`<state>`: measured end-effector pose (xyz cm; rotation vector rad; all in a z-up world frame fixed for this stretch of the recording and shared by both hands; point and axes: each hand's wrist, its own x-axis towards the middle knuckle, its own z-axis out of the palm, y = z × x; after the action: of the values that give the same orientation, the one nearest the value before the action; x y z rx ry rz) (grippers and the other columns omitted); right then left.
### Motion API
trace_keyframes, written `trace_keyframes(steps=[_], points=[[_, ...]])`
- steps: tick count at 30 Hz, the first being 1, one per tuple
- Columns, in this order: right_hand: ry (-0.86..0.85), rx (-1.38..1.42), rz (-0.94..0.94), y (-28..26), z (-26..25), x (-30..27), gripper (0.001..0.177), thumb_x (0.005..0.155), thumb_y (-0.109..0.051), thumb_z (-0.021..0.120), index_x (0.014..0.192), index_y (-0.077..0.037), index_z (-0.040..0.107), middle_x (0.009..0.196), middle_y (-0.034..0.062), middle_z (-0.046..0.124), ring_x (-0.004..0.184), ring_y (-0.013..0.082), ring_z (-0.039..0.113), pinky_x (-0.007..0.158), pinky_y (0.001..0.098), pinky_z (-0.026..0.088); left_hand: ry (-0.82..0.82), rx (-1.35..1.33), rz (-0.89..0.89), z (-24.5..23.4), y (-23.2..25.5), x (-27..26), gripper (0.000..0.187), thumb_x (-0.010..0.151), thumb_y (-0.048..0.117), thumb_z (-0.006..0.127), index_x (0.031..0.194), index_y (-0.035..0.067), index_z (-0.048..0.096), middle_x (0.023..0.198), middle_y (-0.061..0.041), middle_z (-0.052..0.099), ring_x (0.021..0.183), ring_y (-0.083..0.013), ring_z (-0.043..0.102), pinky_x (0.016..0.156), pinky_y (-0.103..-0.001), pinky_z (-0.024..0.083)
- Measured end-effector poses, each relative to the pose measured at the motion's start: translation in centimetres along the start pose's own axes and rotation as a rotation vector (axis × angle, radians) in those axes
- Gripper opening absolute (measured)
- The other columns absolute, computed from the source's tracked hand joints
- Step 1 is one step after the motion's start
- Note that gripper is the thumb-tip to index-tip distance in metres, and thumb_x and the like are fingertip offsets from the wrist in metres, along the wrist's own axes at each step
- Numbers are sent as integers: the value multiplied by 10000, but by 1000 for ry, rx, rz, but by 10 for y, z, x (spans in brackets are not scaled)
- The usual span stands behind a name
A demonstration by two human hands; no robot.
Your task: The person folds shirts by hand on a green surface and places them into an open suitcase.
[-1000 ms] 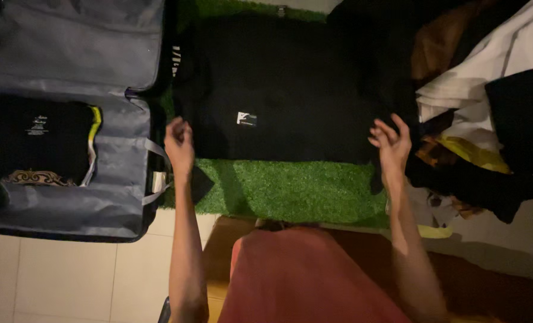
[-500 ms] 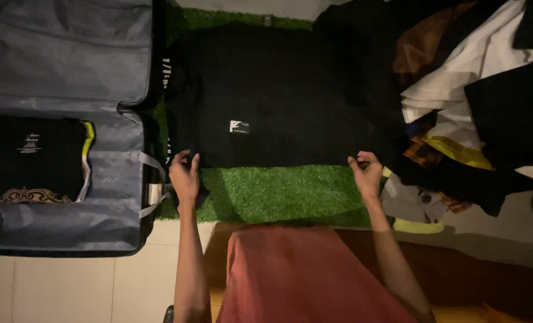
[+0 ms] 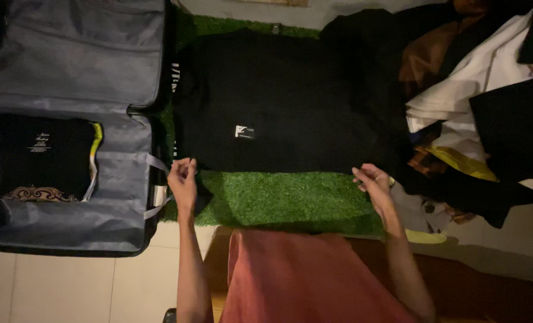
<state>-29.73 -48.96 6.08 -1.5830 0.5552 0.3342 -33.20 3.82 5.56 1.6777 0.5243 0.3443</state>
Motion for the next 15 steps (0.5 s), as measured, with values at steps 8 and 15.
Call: trace_keyframes(steps=[8, 15], points=[[82, 12, 92, -19, -25, 4, 322, 976, -157, 723, 1199, 19, 574, 816, 79, 581, 705, 208, 641, 540, 342, 444, -64, 92, -127, -54, -57, -19, 197, 994, 177, 681, 1063, -2, 634, 841, 7, 627, 752, -54, 558, 680, -234, 456], [73, -61, 81, 2, -33, 3, 351, 961, -176, 714, 1222, 43, 631, 904, 86, 685, 720, 160, 655, 600, 309, 495, -35, 383, -191, -47, -38, -33, 291, 980, 222, 747, 1064, -51, 690, 840, -76, 697, 753, -104, 586, 693, -267, 488]])
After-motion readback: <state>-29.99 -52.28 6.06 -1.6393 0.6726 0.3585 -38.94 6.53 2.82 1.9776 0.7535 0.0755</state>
